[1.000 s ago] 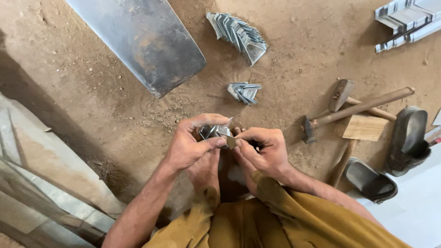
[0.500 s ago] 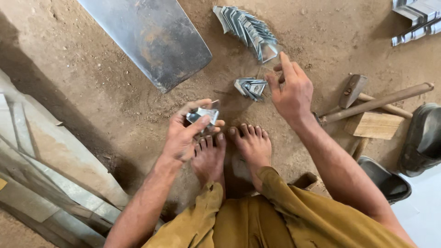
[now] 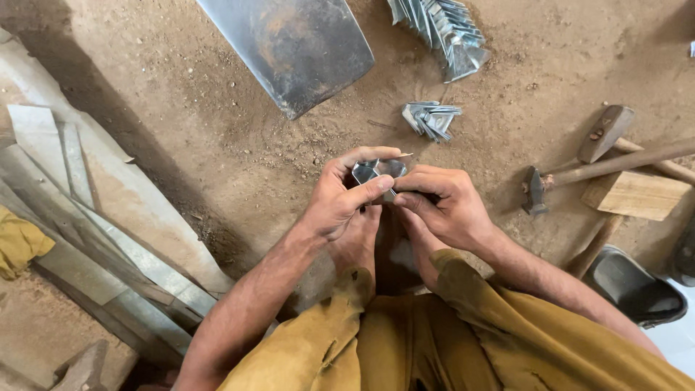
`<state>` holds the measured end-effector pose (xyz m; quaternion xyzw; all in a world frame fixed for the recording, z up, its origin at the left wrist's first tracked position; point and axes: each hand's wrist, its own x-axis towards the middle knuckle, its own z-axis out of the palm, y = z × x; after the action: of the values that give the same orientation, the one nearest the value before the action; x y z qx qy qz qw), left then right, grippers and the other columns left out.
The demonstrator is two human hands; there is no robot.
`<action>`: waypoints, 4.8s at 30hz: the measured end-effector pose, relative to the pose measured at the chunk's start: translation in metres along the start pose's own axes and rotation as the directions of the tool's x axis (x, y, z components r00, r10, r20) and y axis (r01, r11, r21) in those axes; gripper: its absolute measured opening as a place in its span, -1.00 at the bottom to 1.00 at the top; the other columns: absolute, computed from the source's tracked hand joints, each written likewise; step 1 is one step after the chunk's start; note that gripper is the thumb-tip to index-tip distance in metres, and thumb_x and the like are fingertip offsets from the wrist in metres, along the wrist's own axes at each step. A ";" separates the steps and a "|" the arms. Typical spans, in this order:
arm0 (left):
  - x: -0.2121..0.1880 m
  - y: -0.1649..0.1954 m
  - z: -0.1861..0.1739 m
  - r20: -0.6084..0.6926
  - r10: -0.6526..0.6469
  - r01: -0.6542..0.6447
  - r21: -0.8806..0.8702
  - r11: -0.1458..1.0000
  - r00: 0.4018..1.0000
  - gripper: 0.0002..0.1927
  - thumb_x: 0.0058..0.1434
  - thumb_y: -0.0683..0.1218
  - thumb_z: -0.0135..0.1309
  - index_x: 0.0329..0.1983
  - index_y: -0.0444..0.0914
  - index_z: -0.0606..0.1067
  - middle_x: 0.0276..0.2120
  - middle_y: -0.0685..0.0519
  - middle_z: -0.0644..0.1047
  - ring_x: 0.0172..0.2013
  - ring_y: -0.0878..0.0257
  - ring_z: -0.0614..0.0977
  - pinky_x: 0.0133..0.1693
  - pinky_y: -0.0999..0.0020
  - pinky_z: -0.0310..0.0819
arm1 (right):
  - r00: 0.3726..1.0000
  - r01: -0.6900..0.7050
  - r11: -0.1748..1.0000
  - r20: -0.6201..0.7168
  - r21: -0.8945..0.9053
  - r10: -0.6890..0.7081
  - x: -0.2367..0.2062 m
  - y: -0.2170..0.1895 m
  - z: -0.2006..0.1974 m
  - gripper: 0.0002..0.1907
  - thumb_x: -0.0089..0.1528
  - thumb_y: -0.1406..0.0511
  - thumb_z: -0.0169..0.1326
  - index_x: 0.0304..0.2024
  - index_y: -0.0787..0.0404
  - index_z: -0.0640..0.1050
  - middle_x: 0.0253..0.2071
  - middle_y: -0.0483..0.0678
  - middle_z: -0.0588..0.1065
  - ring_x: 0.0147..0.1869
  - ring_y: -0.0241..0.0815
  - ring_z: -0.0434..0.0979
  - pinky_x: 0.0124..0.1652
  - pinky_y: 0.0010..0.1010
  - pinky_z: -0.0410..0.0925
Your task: The person inserts small metal pins into triangular metal brackets and hammers them in place. They handle the brackets one at a time, using a hammer to secure the pins, and place the finished pieces into a growing pile on the floor.
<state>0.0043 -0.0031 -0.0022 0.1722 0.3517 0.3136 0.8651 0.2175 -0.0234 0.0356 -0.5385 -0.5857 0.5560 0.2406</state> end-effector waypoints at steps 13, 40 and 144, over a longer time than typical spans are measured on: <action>-0.002 -0.005 -0.006 -0.045 0.045 -0.040 0.102 0.994 0.998 -0.59 0.24 -0.27 0.30 0.16 -0.33 0.55 -0.12 0.07 0.62 -0.14 0.39 0.62 -0.08 0.47 0.57 | 0.999 -0.002 0.997 -0.053 -0.076 -0.002 -0.003 -0.014 0.013 -0.83 0.22 0.46 0.16 -0.12 0.28 0.58 -0.31 0.04 0.54 -0.29 -0.02 0.59 -0.29 -0.31 0.42; -0.003 0.018 0.013 0.112 0.036 -0.071 0.332 0.941 0.993 -0.50 0.23 -0.26 0.25 0.26 -0.30 0.50 -0.01 0.10 0.64 -0.01 0.41 0.61 0.10 0.47 0.53 | 0.967 0.127 0.978 -0.201 -0.168 -0.160 -0.019 -0.016 0.015 -0.80 0.18 0.50 0.17 -0.13 0.27 0.57 -0.31 0.06 0.52 -0.28 0.04 0.59 -0.30 -0.28 0.43; -0.004 -0.003 0.001 0.284 -0.009 0.044 -0.118 0.992 0.959 -0.32 0.49 -0.15 0.05 0.59 -0.35 0.10 0.33 -0.07 0.40 0.33 0.20 0.45 0.42 0.20 0.31 | 0.980 0.195 0.947 0.002 -0.255 -0.201 -0.007 -0.014 0.010 -0.78 0.11 0.40 0.29 -0.18 0.21 0.62 -0.29 0.00 0.56 -0.23 0.05 0.59 -0.28 -0.24 0.45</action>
<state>0.0043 -0.0079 -0.0013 0.1568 0.2068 0.2953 0.9195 0.2059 -0.0308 0.0479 -0.5100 -0.7002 0.4429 0.2312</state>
